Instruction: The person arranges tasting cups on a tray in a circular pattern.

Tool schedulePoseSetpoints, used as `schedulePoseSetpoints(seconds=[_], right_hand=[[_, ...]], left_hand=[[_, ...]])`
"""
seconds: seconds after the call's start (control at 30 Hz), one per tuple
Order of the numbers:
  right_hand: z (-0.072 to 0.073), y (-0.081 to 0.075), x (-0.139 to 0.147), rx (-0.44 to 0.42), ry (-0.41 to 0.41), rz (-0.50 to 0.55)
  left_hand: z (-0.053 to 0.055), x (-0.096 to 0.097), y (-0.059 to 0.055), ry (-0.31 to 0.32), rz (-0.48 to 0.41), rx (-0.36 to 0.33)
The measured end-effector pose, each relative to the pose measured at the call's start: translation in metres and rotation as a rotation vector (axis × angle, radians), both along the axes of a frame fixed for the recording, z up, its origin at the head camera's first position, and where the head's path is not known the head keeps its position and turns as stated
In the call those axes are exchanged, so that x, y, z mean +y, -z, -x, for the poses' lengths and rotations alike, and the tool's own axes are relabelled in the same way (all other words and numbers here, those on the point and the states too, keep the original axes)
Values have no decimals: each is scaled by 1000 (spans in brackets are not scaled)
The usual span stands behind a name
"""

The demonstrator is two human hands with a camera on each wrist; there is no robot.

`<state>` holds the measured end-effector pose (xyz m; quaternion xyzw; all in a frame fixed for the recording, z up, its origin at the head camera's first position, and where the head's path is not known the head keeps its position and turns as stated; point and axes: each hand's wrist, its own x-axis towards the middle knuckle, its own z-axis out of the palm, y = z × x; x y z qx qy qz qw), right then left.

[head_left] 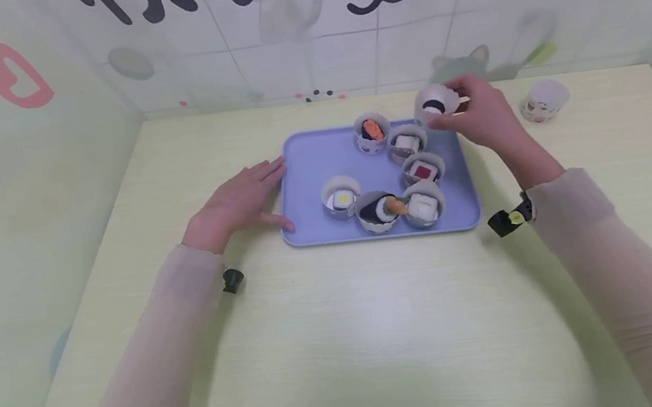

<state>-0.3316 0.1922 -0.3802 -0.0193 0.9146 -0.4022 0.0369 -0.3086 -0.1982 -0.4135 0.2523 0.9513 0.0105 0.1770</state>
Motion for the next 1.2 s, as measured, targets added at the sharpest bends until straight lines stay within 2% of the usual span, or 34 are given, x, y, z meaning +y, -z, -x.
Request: schedulePoseSetpoints(seconds=[0.23,0.6,0.93,1.07,1.2], right_hand=[[-1,-7,-27,-20,-91,-12],[3,-15,-72,-78,-311,-107],[11,-7,-108,-132,-446,-200],[11,-2,-121,-130,-469,-272],[9,4,-130,-169,-491,-302]], left_hand=[[1,0,0,5,-1,3],[1,1,1,1,-5,8],[1,-2,3,0,-8,13],[1,-1,3,0,2,15],[1,0,3,-2,5,11]])
